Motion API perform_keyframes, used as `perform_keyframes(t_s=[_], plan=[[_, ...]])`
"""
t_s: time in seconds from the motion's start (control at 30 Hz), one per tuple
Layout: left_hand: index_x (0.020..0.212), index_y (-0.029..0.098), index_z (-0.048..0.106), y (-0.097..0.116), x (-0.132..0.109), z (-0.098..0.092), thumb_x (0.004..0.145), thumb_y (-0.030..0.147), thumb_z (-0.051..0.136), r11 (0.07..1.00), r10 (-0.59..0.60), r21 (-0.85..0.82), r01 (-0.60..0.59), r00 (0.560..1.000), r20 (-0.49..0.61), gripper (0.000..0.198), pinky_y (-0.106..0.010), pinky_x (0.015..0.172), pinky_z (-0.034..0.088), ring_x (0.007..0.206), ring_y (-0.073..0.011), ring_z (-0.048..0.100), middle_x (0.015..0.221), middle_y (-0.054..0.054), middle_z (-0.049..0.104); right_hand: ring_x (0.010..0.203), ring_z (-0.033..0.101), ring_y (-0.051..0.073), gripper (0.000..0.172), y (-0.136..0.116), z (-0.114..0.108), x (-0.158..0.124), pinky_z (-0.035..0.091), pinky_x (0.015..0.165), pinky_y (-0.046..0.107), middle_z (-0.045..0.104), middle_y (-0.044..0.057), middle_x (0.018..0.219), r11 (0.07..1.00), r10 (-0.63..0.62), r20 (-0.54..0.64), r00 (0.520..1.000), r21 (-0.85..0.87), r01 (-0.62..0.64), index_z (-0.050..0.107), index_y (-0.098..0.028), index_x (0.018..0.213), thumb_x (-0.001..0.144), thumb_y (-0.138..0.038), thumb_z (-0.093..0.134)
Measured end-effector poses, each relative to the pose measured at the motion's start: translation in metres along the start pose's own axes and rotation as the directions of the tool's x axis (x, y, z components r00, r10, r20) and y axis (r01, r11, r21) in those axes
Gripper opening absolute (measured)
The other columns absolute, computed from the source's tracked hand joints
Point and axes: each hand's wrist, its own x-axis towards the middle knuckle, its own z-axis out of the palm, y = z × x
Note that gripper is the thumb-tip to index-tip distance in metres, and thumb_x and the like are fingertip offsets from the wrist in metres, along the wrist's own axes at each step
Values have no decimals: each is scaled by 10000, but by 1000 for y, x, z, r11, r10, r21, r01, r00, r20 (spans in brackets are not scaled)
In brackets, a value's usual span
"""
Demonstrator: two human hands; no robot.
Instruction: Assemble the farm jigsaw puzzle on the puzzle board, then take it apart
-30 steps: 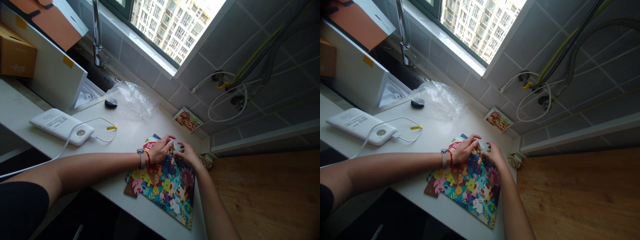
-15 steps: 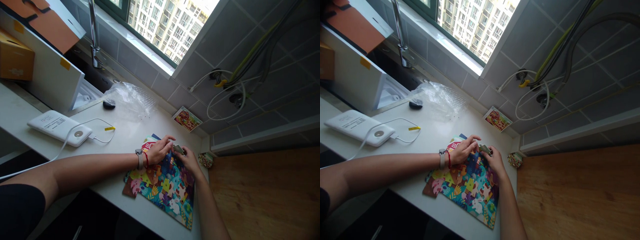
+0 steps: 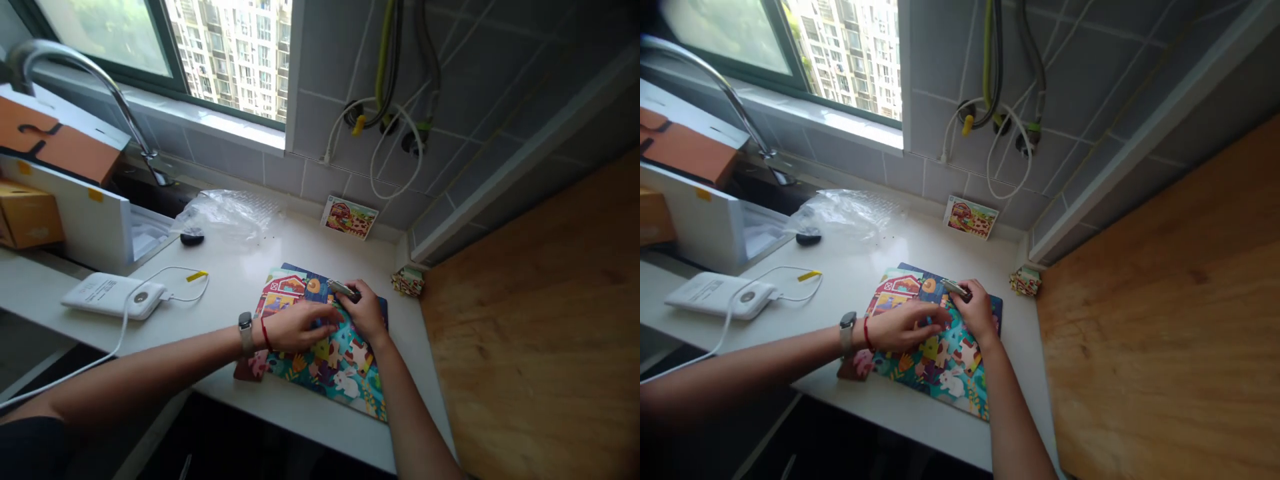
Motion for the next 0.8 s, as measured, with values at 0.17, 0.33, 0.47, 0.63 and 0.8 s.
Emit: perform_keyframes(t_s=[0.17,0.33,0.47,0.63,0.8], plan=[[1597,251,384,-7,-30,-34,985,416,671,930,-198,288,226,972,-125,695,-518,1213,416,1453,-340,507,1576,-164,530,970,670,255,42,0,1,4,502,924,354,744,60,955,996,-87,60,994,-9,87,740,-240,889,859,-226,765],[1668,212,275,-39,-41,-83,776,559,854,785,-423,476,397,904,-56,1118,-593,1249,355,1556,-447,361,1689,-219,371,976,674,234,86,6,3,6,485,908,323,738,59,999,995,-99,39,994,-2,99,738,-220,931,876,-157,760],[1644,227,336,-47,-25,-101,721,533,900,814,-462,440,378,882,96,1124,-489,1185,459,1454,-393,519,1617,-199,482,944,676,223,58,8,5,6,478,875,307,739,56,983,995,-104,28,994,4,104,738,-208,932,891,-178,766],[1578,223,438,-52,4,-103,633,470,965,699,-545,596,396,834,86,1110,-499,1108,499,1301,-392,621,1484,-201,550,946,687,222,57,10,4,7,482,852,299,757,63,1001,994,-110,26,994,9,110,753,-211,953,899,-204,767],[1392,237,604,-54,26,-106,496,561,1019,651,-567,665,366,817,105,1040,-485,1018,506,1174,-402,652,1257,-145,668,962,696,232,67,11,3,8,483,862,303,768,68,997,993,-114,29,993,12,114,763,-213,942,888,-174,768]])
